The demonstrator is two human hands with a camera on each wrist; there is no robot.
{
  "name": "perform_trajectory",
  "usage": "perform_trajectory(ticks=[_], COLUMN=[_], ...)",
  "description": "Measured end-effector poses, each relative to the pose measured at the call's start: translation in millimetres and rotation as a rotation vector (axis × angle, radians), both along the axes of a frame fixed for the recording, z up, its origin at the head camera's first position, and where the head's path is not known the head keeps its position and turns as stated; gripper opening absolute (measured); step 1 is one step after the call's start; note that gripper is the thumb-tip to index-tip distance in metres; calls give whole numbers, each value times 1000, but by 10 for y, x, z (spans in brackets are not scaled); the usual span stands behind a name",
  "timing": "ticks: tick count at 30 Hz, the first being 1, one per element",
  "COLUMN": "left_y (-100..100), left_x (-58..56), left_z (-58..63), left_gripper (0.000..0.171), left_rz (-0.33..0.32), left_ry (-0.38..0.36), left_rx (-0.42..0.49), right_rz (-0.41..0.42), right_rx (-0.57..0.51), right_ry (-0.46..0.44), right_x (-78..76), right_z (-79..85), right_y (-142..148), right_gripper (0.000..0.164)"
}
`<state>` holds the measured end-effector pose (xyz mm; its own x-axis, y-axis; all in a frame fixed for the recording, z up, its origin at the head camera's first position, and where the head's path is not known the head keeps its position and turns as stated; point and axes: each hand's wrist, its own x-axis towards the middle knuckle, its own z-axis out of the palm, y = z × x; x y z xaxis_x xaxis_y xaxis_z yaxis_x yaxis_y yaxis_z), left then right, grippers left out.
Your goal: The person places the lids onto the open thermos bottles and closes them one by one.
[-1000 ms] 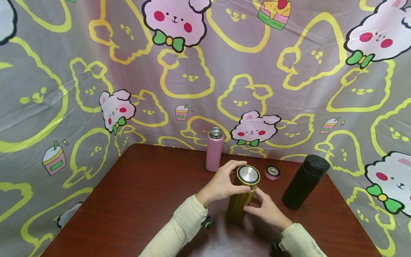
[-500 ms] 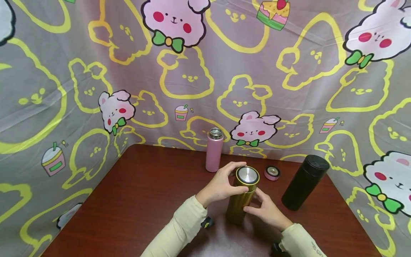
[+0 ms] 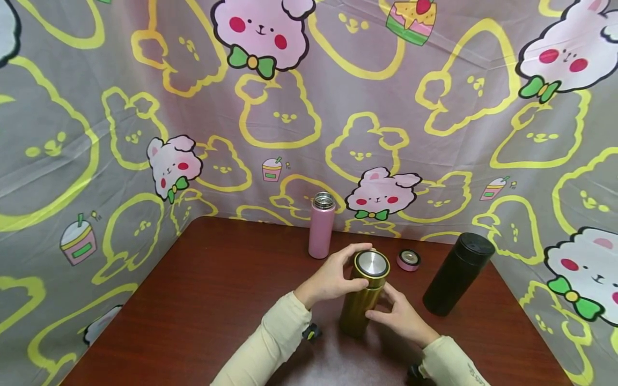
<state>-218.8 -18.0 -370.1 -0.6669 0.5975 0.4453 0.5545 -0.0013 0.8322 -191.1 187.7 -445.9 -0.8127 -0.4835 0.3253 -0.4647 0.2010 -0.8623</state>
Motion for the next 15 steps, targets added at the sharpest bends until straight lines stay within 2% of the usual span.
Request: perform_trajectory(ticks=[5,15], left_y=[-21,-4], left_x=[90,79], left_z=[134,160], left_gripper=[59,62], left_rz=[-82,-152], left_ry=[-55,-35], left_rx=[57,72], right_rz=[-4,-17], right_rx=[0,16], right_ry=[4,6], right_x=[5,15], right_z=[7,38], right_y=[-5,-11], right_gripper=[58,58])
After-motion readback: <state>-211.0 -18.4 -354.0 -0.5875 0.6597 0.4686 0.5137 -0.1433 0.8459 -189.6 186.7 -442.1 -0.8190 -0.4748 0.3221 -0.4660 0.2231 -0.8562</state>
